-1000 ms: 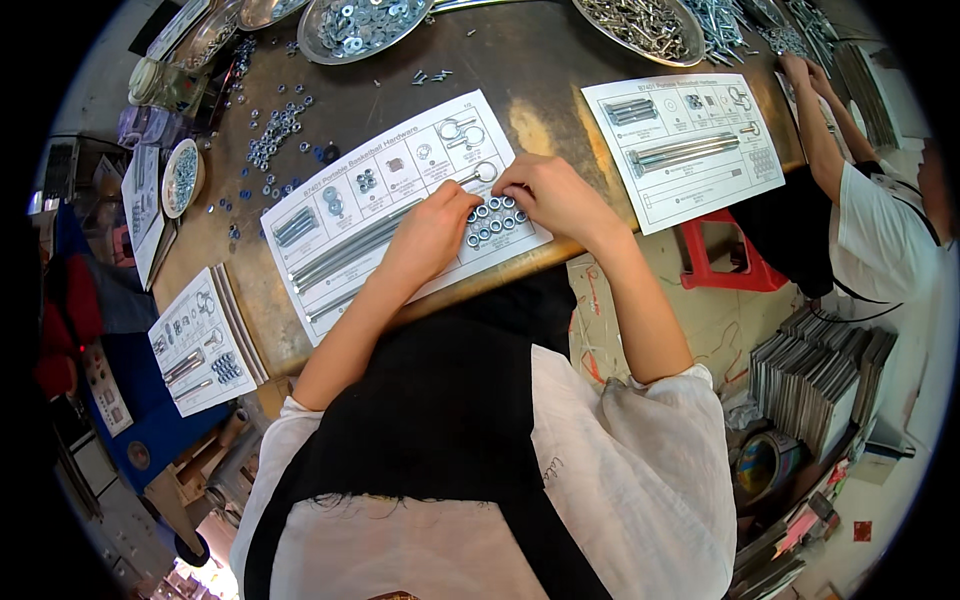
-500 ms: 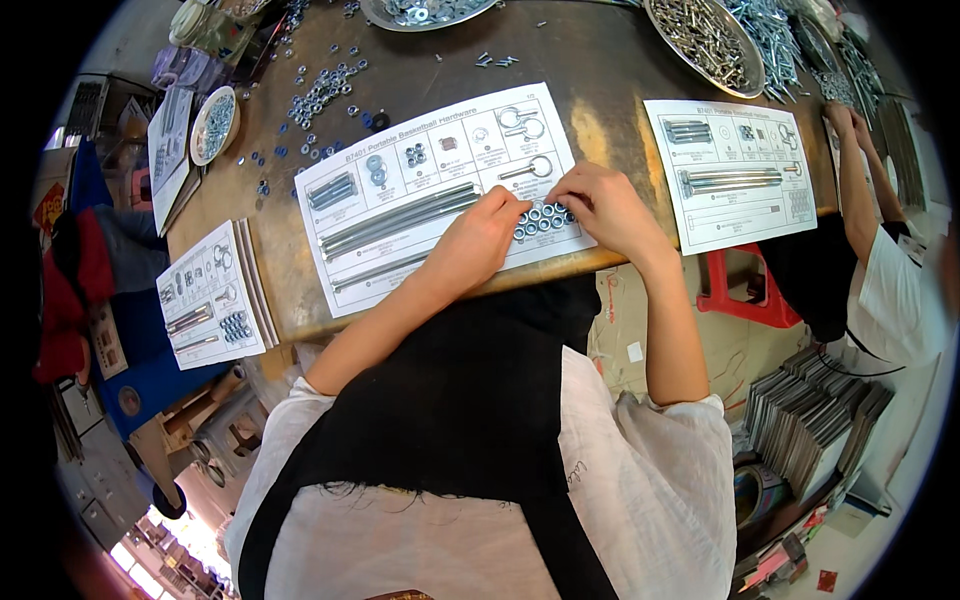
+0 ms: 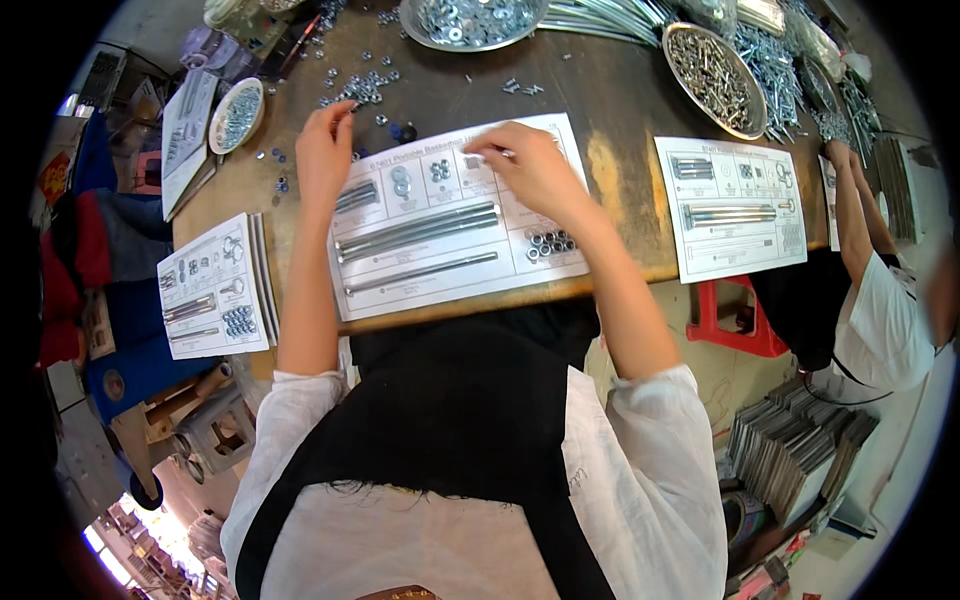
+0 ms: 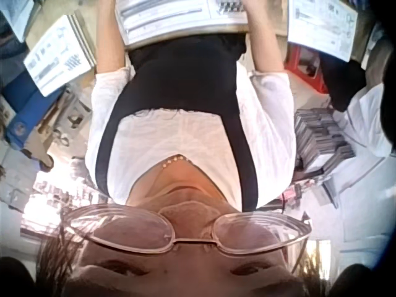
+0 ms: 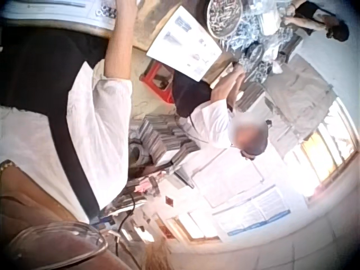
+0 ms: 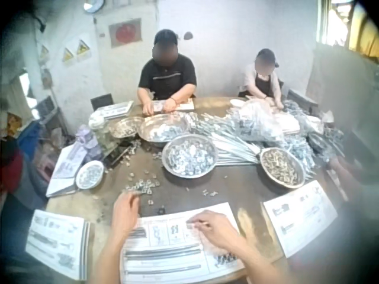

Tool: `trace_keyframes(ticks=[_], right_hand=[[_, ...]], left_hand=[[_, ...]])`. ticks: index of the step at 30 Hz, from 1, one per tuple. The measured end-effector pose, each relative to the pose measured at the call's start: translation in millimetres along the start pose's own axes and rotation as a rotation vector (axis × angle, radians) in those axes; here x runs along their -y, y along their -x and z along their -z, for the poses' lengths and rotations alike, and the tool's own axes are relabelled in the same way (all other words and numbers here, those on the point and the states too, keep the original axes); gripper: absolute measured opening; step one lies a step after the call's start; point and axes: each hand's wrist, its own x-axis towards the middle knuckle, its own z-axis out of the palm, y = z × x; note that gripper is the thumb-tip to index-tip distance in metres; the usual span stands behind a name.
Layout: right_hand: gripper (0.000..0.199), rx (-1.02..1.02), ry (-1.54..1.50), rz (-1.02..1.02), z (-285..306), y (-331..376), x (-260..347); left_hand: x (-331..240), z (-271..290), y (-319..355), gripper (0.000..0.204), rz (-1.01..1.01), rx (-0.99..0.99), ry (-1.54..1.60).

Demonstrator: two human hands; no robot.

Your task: The person picks up metal rods, nuts, and washers from a table and arranges them on printed instruction sheets. They repeatedly place components on the sheet, adjust their positions, and move the sheet aside to continue the process.

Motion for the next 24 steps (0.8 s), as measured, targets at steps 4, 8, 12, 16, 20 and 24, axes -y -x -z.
trace_keyframes(ticks=[4, 8, 12, 16, 20, 24], right_hand=[[0.024, -0.058, 0.14, 0.212, -86, -118, -24], [0.021, -0.227, 0.175, 0.046, -126, -169, -28], [0.029, -0.208, 0.221, 0.003, -140, -187, -29], [0.021, -0.143, 0.1, -0.14, -136, -192, -25], [0.011, -0.141, 0.267, -0.017, -122, -183, -37], [0.013, -0.064, 0.218, -0.019, -110, -181, -49]], left_hand=[[69, 3, -19, 0.019, 0.167, -0.009, -0.265], [85, -12, -15, 0.019, 0.132, 0.009, -0.153], [88, -4, -12, 0.019, 0.13, -0.006, -0.09], [69, -5, -16, 0.02, 0.19, 0.056, -0.134], [74, 2, -27, 0.017, 0.266, 0.138, -0.074], [100, 12, -23, 0.015, 0.393, 0.161, 0.094]])
